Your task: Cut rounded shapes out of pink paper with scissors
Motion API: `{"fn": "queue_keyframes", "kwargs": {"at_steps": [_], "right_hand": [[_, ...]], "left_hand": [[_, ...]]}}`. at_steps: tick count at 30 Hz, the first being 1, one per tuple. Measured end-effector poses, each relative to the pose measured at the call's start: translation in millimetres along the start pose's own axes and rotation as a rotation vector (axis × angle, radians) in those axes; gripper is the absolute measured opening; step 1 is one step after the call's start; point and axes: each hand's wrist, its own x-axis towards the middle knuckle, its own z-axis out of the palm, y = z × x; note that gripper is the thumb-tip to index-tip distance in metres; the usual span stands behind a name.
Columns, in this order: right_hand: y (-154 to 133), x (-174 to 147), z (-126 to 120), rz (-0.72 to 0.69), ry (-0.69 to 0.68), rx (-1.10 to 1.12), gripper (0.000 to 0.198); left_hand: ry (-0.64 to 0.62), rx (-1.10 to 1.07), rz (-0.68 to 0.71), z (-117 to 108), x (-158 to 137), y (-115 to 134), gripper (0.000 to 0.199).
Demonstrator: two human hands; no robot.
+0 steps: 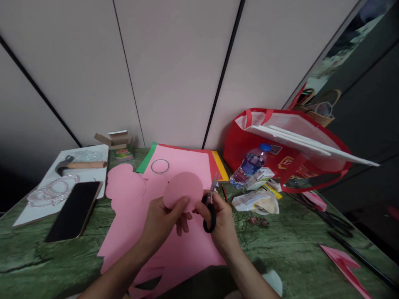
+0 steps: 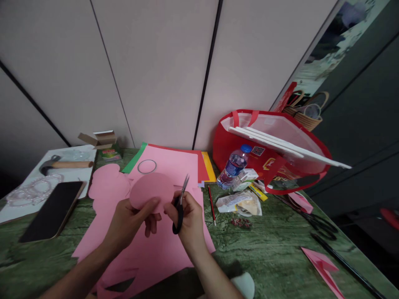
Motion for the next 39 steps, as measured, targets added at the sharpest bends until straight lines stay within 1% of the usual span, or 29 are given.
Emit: {"fn": "queue_keyframes", "kwargs": {"at_steps": [5,9,16,21,28,35,39], "right_hand": [[1,-3,2,0.022,-0.189,-0.018,0.023],[4,-4,2,0.056,-0.241,-0.026,0.026],[6,-3,1,0.055,-0.245,-0.045,0.025],[6,-3,0,0.051,-0.235,-0.066,0.029],[-2,-2,-1,0.054,-0.221,-0.124,0.031],[0,0,-5,0.065,-0.264,-0.076,0.029],[2,0,-6,0.074,-0.286,-0.062,0.029]], "left_hand": [[0.094,0.034,0.035,-6,-1,4,0.037],[0.112,0.061,0.046,-6,-2,6,0.037],[0.102,0.097,0.039,-3,-3,7,0.035],[0.106,0.124,0.054,-3,-4,8,0.036],[0.044,0.144,0.034,-9,-3,9,0.037],[0.092,0.123,0.031,-14,-2,11,0.037],[0.008,0.094,0.012,-19,0,8,0.037]]}}
